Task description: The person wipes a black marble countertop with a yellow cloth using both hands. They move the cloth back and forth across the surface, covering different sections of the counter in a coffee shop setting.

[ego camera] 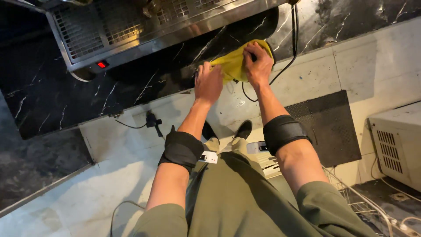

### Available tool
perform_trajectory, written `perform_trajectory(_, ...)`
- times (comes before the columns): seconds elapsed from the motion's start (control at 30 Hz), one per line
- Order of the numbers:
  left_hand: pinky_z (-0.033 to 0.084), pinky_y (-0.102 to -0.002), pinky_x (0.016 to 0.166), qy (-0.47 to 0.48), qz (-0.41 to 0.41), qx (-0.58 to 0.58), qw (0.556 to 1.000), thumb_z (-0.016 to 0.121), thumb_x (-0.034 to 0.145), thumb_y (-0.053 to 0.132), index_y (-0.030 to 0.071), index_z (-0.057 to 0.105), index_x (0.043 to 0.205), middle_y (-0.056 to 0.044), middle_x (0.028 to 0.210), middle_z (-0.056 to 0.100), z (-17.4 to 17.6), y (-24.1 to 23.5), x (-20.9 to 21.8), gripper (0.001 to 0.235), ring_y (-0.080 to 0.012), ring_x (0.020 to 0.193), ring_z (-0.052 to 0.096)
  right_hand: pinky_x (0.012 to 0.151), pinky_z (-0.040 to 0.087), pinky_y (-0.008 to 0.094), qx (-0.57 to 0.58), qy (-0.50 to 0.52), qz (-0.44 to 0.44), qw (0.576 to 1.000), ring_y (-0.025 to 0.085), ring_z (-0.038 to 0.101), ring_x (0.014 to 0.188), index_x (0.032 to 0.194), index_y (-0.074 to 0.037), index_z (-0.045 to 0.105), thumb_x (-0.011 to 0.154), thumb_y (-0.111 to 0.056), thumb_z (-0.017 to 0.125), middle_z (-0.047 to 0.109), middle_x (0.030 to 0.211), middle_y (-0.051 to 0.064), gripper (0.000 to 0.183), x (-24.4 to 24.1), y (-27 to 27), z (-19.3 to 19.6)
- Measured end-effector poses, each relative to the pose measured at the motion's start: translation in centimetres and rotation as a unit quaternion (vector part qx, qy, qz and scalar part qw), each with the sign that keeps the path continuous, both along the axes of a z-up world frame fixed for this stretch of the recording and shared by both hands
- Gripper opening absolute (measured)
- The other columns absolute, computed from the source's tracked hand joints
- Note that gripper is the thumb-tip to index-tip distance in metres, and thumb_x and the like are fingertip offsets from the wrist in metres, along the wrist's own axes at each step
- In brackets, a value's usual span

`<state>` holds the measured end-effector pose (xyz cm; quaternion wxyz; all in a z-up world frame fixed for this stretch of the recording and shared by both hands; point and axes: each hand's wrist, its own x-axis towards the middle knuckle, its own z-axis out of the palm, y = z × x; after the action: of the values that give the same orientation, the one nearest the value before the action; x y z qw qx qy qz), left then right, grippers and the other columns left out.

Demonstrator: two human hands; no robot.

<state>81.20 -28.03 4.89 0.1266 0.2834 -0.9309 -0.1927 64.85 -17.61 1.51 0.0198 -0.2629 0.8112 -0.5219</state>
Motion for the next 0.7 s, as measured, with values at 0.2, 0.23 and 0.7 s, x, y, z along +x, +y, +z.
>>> perform_trajectory(0.2,0.045,-0.053,0.091,-0.018,0.07,0.003,0.997,0.068,0.091,0.032,0.015,0.063,0.107,-0.013,0.11,0.054,0.2,1.2,-3.8,0.023,-0.0365,0.109,0.052,0.105,0.052,0.039,0.006,0.006,0.047,0.999,0.033,0.067,0.125,0.108,-0.005,0.079,0.091,-0.009,0.075,0.076,0.12,0.015,0.018,-1.9,0.7,-0.6)
perform_trajectory(0.23,0.043,-0.053,0.091,-0.03,0.076,-0.015,0.997,0.069,0.09,0.033,0.014,0.062,0.111,-0.013,0.112,0.053,-0.3,1.5,-4.7,0.029,-0.036,0.11,0.051,0.106,0.051,0.04,0.025,0.024,0.053,0.998,0.034,0.066,0.125,0.109,-0.006,0.079,0.092,-0.01,0.076,0.076,0.119,0.016,0.018,-2.6,0.9,-0.9)
perform_trajectory(0.7,0.04,-0.05,0.091,-0.003,0.109,0.045,0.993,0.076,0.086,0.036,0.024,0.057,0.108,-0.006,0.108,0.051,-3.1,0.3,-7.0,0.032,-0.0303,0.109,0.05,0.123,0.026,0.06,0.139,0.074,0.169,0.973,0.049,0.035,0.149,0.149,0.0,0.053,0.096,-0.022,0.078,0.046,0.158,0.025,0.063,-3.2,2.4,-2.0)
